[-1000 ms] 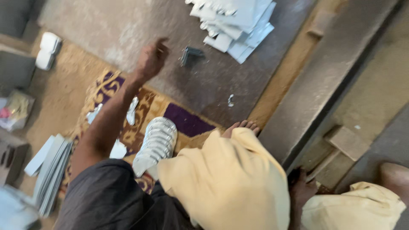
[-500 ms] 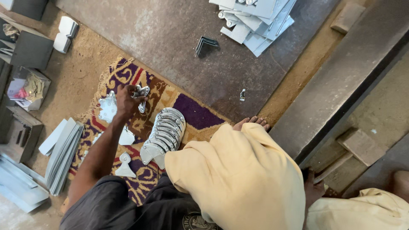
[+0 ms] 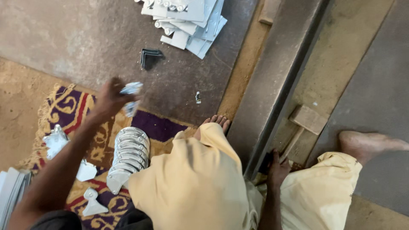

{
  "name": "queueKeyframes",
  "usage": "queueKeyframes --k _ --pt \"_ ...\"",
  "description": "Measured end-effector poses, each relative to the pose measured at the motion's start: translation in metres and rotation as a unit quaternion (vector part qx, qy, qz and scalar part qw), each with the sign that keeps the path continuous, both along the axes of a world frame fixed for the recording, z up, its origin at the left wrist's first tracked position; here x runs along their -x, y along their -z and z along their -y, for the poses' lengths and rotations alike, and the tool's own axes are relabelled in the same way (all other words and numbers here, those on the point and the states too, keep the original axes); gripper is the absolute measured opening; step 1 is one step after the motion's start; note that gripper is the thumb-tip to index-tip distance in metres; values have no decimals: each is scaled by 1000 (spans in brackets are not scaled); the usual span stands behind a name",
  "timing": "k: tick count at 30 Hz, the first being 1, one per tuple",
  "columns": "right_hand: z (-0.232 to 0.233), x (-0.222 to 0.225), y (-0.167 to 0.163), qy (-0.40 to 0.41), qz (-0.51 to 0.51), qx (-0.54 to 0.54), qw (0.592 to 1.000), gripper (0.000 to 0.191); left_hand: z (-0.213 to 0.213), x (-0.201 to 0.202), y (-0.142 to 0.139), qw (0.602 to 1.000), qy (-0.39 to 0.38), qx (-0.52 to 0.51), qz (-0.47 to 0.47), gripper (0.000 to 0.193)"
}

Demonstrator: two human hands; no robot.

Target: The person sits on the floor and hammers embossed aluminum pieces against the edge of a steel beam with a wooden mallet, shaping and flattening each piece by hand. Finished pieces are set on the floor beside a growing pile, and at the end the person handles a small dark object with both hands.

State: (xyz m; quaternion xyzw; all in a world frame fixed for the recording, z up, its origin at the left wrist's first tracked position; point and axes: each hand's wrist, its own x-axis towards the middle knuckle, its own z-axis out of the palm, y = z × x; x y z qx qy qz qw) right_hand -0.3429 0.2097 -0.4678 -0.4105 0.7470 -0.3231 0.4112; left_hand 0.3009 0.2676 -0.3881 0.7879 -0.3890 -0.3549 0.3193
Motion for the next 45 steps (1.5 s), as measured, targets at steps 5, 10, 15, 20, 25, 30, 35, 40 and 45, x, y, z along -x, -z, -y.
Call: queueKeyframes --k 5,10,15,20,25,30,35,40,45 --pt "13 -19 -34 0 31 -21 999 39 132 139 8 978 146 143 41 56" --pt "9 -14 -34 20 40 -39 998 33 180 172 4 963 208 157 66 49" --pt "17 -15 -38 -13 42 -62 997 41 185 154 7 912 232 240 237 49" --pt "31 -20 -92 -133 -265 23 955 34 188 140 4 989 145 7 36 31" --pt "59 -64 -161 -107 -135 175 969 25 192 168 -35 970 79 34 -226 37" --pt "99 -158 -189 -279 21 232 932 62 177 232 -99 949 241 136 -152 60" --pt "115 -191 -211 -379 -48 176 907 61 174 264 -149 953 252 104 -134 58" --pt "122 -177 -208 -346 108 82 928 61 179 259 -168 935 253 8 -249 68" --pt "116 -165 -189 -324 365 3 873 61 181 254 -173 922 277 -7 -270 63"
